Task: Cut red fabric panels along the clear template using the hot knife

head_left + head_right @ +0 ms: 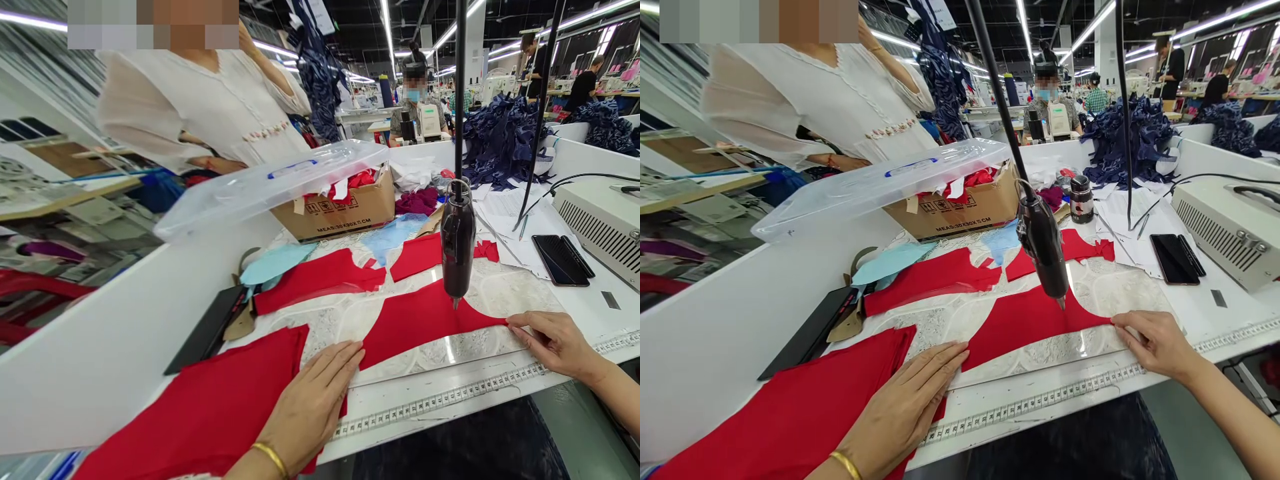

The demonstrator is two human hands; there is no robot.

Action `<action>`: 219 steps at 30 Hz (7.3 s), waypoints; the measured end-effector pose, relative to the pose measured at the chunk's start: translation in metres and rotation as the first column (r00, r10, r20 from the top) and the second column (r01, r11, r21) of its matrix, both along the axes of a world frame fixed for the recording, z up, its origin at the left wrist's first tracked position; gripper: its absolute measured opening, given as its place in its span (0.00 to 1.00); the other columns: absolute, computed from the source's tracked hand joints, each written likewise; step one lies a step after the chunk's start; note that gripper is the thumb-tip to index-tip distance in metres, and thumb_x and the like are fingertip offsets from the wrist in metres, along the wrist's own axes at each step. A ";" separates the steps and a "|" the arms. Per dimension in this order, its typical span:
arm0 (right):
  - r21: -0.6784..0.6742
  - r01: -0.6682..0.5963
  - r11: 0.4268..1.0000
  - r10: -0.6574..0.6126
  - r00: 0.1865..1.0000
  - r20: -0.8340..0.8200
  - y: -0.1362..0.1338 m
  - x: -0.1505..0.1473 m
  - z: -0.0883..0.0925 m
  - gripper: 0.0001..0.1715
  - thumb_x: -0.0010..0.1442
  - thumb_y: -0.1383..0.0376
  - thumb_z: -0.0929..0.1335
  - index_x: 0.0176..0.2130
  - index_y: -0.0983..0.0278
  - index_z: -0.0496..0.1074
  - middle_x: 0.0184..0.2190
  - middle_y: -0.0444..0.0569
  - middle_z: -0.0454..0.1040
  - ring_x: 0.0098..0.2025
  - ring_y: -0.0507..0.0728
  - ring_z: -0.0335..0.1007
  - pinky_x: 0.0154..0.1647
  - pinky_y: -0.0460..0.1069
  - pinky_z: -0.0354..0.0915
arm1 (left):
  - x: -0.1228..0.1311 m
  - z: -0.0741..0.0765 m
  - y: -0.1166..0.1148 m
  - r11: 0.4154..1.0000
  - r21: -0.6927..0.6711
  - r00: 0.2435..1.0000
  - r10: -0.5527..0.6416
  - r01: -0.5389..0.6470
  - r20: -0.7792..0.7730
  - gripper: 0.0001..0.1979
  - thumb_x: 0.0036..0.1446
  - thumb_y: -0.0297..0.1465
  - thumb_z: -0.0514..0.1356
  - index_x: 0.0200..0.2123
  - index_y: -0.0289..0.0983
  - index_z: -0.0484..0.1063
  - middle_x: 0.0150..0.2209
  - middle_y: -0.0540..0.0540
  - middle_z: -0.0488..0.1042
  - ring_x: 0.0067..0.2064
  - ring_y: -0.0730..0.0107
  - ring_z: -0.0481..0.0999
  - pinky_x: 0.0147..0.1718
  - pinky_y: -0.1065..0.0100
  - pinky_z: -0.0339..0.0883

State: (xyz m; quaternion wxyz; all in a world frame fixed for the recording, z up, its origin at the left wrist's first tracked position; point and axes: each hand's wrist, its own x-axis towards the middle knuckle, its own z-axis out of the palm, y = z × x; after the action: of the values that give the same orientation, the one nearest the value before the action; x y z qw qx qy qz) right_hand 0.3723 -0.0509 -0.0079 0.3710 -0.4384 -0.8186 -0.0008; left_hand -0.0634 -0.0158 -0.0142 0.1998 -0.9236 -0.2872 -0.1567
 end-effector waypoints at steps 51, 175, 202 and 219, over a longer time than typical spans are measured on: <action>-0.001 0.033 0.999 -0.033 0.999 -0.037 -0.002 -0.006 0.002 0.11 0.70 0.65 0.65 0.47 0.59 0.76 0.32 0.44 0.84 0.15 0.46 0.63 0.20 0.44 0.63 | 0.013 0.000 -0.005 0.992 -0.057 0.990 0.119 -0.114 0.082 0.17 0.74 0.31 0.49 0.56 0.35 0.74 0.53 0.41 0.80 0.55 0.56 0.77 0.59 0.55 0.69; -0.355 0.370 0.859 -0.310 0.926 0.216 0.022 -0.036 0.003 0.11 0.68 0.65 0.61 0.37 0.60 0.71 0.38 0.47 0.75 0.27 0.51 0.70 0.23 0.46 0.60 | 0.026 0.016 0.012 0.971 0.182 0.987 0.156 -0.158 0.026 0.15 0.67 0.21 0.52 0.35 0.36 0.77 0.30 0.45 0.73 0.34 0.60 0.71 0.34 0.60 0.62; -0.387 0.383 0.839 -0.320 0.922 0.219 0.009 -0.026 0.005 0.11 0.66 0.64 0.62 0.31 0.60 0.69 0.34 0.45 0.74 0.22 0.51 0.68 0.21 0.46 0.58 | 0.021 0.016 0.011 0.973 0.168 0.987 0.159 -0.157 0.000 0.13 0.63 0.19 0.54 0.38 0.38 0.78 0.31 0.44 0.74 0.36 0.59 0.73 0.34 0.60 0.63; -0.173 0.091 0.981 -0.155 0.901 -0.405 0.088 -0.125 0.082 0.39 0.59 0.54 0.71 0.62 0.64 0.56 0.53 0.59 0.73 0.52 0.64 0.74 0.53 0.61 0.72 | 0.133 0.000 -0.010 0.921 -0.260 0.950 -0.243 0.289 0.195 0.19 0.72 0.29 0.53 0.62 0.29 0.67 0.62 0.33 0.74 0.65 0.53 0.71 0.61 0.55 0.73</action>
State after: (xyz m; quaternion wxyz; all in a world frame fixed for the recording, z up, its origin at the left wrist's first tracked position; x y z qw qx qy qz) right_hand 0.2473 0.0375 0.0745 0.5021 -0.5061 -0.6889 0.1306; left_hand 0.0698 -0.0253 -0.0138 0.0179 -0.9578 -0.1931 -0.2123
